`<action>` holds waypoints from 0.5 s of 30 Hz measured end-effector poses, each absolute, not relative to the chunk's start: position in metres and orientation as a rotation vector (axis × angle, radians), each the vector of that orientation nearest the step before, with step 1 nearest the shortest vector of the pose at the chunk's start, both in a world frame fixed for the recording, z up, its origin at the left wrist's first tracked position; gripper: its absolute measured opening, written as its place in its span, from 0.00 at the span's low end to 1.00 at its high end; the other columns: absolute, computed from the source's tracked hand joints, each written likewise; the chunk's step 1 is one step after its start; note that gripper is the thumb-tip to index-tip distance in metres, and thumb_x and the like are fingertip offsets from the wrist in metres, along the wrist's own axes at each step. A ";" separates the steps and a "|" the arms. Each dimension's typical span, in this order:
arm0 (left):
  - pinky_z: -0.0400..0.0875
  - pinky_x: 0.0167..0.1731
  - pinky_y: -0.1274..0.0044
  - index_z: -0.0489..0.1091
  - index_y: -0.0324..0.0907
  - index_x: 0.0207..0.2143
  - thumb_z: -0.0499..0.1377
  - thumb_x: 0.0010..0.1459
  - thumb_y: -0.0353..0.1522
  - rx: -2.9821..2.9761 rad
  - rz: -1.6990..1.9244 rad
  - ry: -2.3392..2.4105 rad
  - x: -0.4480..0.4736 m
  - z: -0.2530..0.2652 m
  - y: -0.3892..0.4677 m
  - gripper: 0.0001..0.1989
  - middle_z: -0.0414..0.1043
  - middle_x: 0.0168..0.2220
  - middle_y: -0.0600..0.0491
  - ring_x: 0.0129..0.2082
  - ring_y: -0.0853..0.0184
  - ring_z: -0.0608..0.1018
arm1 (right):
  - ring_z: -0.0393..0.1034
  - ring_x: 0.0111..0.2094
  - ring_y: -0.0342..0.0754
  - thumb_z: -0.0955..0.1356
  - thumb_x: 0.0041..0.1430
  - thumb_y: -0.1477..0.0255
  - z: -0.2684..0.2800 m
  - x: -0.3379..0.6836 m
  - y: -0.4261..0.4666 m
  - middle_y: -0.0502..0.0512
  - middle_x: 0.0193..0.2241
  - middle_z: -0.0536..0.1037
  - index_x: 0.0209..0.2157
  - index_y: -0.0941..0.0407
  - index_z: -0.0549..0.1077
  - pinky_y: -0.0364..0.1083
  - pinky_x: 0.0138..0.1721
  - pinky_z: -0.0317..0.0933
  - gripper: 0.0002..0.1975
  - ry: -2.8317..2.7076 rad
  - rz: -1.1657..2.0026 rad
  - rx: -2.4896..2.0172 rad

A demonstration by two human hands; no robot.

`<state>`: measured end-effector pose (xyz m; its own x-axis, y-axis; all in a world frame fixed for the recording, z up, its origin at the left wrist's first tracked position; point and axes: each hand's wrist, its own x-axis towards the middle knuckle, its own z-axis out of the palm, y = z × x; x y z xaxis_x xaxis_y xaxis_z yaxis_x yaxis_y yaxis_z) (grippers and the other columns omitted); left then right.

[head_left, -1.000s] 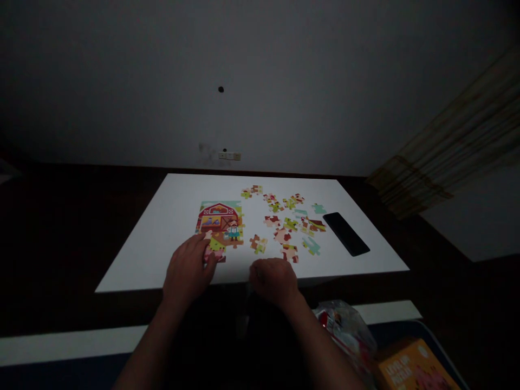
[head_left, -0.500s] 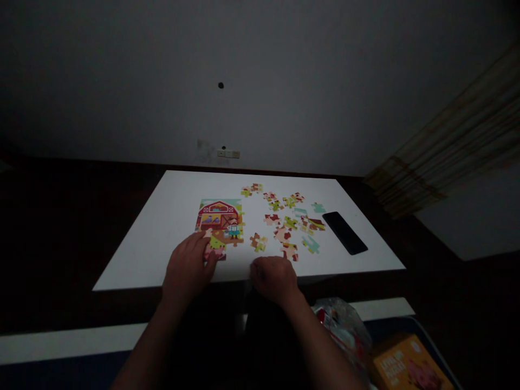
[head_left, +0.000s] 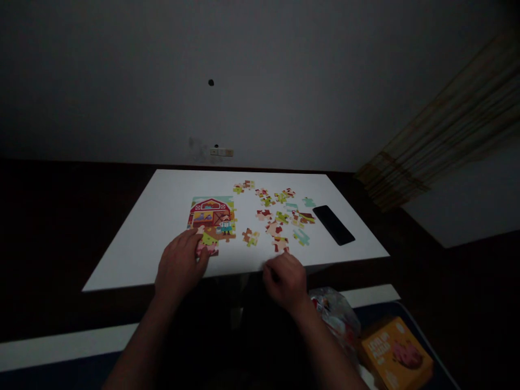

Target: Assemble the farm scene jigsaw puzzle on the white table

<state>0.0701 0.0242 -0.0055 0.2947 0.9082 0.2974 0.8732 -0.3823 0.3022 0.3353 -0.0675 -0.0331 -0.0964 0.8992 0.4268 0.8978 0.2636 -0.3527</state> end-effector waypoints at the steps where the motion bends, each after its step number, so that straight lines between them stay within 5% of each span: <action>1: 0.61 0.56 0.57 0.67 0.42 0.51 0.51 0.60 0.36 2.462 0.654 1.697 0.071 -0.006 0.024 0.18 0.65 0.58 0.43 0.57 0.51 0.67 | 0.68 0.34 0.51 0.63 0.60 0.71 -0.033 0.342 -0.073 0.56 0.29 0.75 0.32 0.53 0.72 0.51 0.39 0.59 0.07 -1.937 -0.008 -1.636; 15: 0.62 0.56 0.61 0.67 0.41 0.52 0.51 0.59 0.36 2.497 0.631 1.695 0.075 -0.003 0.022 0.19 0.64 0.59 0.45 0.57 0.51 0.68 | 0.65 0.48 0.59 0.64 0.60 0.70 -0.045 0.368 -0.087 0.59 0.44 0.74 0.42 0.51 0.72 0.59 0.48 0.58 0.09 -1.709 -0.056 -1.743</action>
